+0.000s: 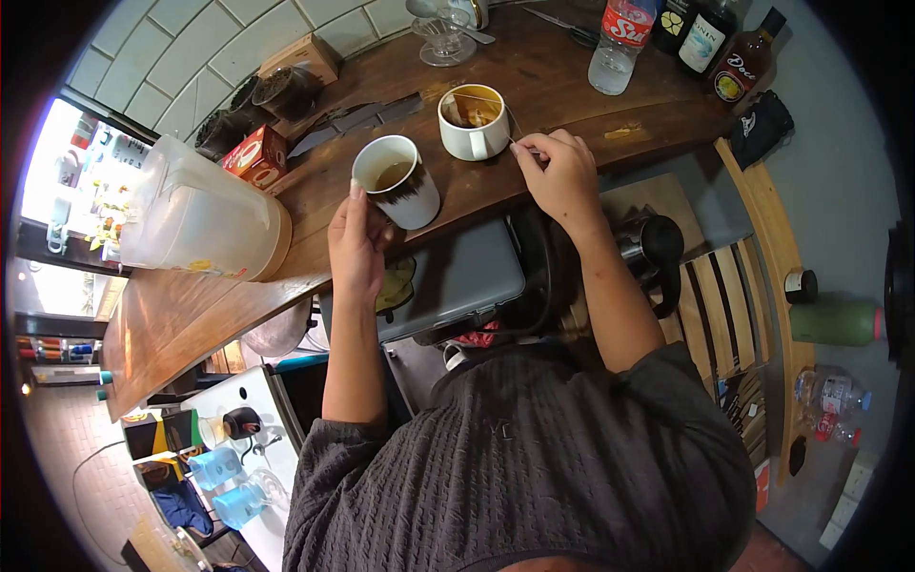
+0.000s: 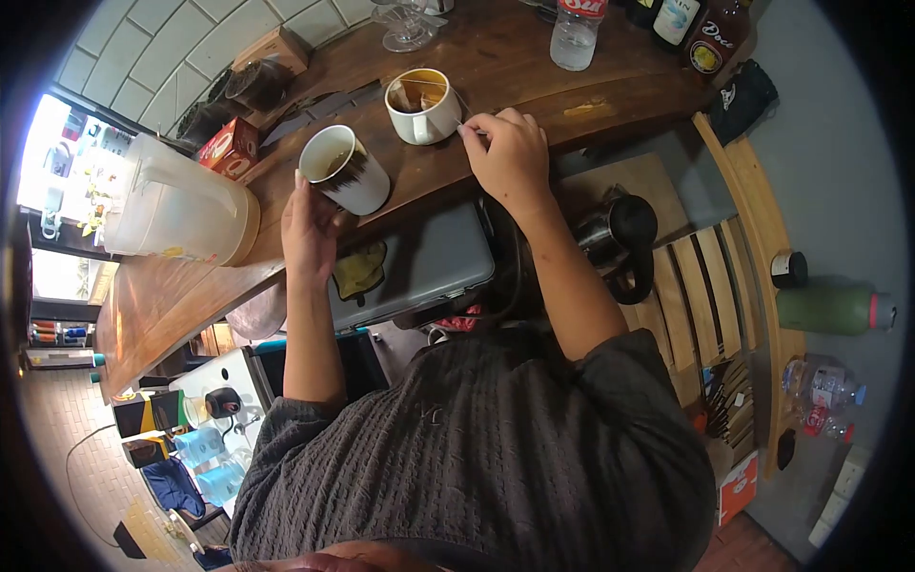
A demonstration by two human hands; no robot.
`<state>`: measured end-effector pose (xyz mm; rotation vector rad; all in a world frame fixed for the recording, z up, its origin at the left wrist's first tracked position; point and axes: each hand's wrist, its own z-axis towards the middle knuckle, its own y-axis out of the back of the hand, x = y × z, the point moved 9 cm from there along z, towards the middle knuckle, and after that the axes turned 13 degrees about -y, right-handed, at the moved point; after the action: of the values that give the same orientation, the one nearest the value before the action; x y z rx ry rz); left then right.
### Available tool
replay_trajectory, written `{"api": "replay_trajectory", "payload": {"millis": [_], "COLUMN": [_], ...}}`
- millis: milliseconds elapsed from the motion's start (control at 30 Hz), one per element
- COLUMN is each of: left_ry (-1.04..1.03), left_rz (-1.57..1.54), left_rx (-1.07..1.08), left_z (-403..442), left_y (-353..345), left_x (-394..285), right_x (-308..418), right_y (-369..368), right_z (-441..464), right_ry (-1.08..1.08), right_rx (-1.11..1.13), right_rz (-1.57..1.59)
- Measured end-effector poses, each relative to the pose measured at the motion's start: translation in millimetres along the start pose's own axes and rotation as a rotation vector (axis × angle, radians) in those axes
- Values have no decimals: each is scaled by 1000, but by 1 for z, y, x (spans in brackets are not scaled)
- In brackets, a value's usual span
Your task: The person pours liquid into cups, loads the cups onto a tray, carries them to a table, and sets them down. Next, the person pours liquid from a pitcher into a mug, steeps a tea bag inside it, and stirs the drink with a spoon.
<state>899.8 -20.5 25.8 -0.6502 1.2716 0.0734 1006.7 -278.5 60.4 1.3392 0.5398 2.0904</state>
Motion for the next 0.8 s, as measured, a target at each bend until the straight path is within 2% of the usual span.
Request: {"api": "replay_trajectory", "payload": {"millis": [100,200,267,333,400,433,467,533,600,800], "left_ry": [6,8,16,31,42,42,38,38,51,10], "left_rz": [-8,32,35,42,28,25,23,20,8,71], "left_rx": [34,77,83,80,118,115,131,149,173,238], "left_z": [2,5,8,9,11,13,13,14,14,13], "left_y": [-5,-5,-4,1,2,4,4,5,4,5], "left_x": [-3,-4,-5,-3,0,1,2,2,4,1], "right_x": [15,30,25,39,49,54,56,56,64,82], "right_y": [8,24,19,24,20,23,23,16,16,6], "right_z": [-2,7,20,29,35,41,46,51,54,60], "right_ry": [43,63,-57,-60,-188,-92,-91,-198,-208,-262], "right_rx": [-81,-171,-31,5,203,148,150,262,268,481], "right_rz": [-40,47,245,262,518,546,544,576,611,720]}}
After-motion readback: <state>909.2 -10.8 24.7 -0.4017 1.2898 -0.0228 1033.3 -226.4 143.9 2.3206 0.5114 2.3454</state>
